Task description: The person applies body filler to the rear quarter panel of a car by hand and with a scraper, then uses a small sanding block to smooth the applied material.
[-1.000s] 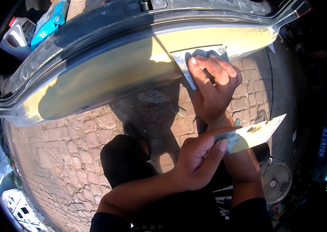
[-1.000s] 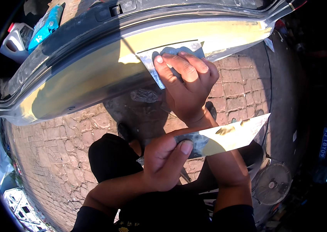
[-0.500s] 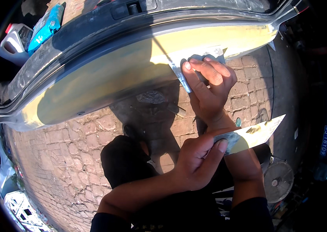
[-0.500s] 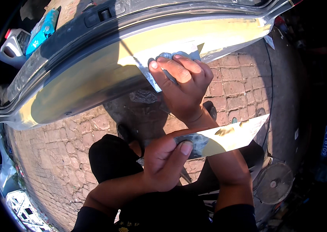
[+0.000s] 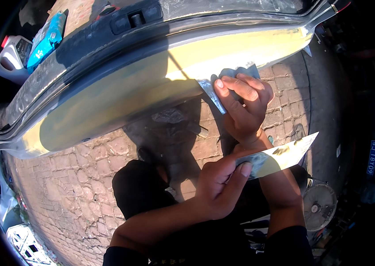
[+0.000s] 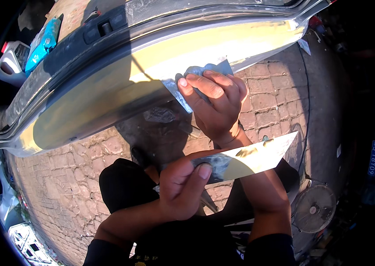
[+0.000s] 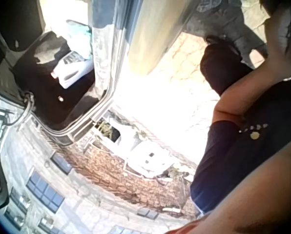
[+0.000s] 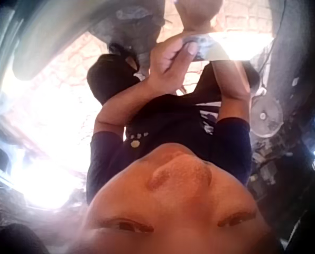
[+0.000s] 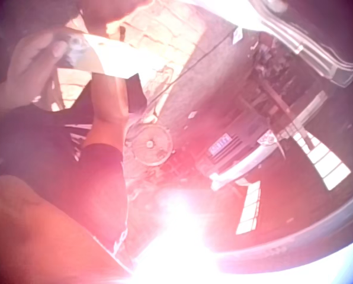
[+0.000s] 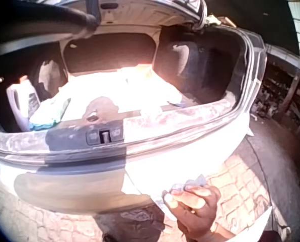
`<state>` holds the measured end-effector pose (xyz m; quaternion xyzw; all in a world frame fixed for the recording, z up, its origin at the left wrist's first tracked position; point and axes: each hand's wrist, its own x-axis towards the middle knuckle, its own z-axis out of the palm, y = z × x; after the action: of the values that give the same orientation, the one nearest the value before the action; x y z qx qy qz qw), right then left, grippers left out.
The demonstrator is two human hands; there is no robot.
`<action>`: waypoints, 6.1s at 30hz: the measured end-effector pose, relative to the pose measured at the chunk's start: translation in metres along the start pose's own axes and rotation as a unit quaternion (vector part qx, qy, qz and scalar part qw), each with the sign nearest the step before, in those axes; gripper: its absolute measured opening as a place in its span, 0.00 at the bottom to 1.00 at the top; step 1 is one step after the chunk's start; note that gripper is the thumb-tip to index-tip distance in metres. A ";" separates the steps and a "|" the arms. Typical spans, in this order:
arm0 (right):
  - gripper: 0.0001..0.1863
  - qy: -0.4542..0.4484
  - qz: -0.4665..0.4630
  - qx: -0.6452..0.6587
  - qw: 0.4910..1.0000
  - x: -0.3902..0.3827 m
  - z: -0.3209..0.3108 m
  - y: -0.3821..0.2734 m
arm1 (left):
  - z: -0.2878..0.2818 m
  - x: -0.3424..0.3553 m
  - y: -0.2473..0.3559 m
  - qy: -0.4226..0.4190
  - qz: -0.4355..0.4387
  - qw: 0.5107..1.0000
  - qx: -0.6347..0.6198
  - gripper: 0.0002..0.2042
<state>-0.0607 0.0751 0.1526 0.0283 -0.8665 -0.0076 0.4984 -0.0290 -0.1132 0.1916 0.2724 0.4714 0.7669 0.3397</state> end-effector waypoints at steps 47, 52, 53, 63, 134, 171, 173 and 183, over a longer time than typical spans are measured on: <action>0.16 -0.084 0.001 0.042 0.996 0.055 -0.008 -0.061 | -0.028 -0.044 0.030 -0.010 0.074 0.997 -0.006 0.17; 0.21 -0.084 0.005 0.049 0.995 0.049 0.004 -0.082 | -0.032 -0.050 0.042 0.028 0.115 0.993 -0.005 0.16; 0.21 -0.074 0.010 0.039 0.996 0.047 0.005 -0.085 | -0.036 -0.052 0.044 0.016 0.106 0.994 -0.004 0.16; 0.22 -0.143 -0.005 0.018 0.989 0.077 -0.018 -0.083 | -0.048 -0.063 0.055 -0.009 0.097 0.994 -0.042 0.16; 0.16 0.026 -0.008 0.007 1.000 0.000 0.015 -0.035 | -0.020 -0.030 0.026 -0.049 -0.007 0.999 0.018 0.17; 0.28 -0.066 0.032 0.008 0.997 -0.012 -0.031 0.079 | 0.013 -0.001 0.005 -0.027 -0.030 0.998 0.046 0.16; 0.29 -0.049 0.003 0.030 0.998 -0.013 -0.034 0.083 | 0.014 0.000 0.003 -0.024 -0.025 0.998 0.052 0.16; 0.26 -0.058 0.004 0.023 0.998 -0.012 -0.044 0.109 | 0.017 0.005 -0.008 -0.034 -0.048 0.996 0.073 0.18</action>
<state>-0.0214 0.1848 0.1691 0.0359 -0.8942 0.0129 0.4461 -0.0178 -0.0973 0.1918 0.2998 0.5270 0.7032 0.3713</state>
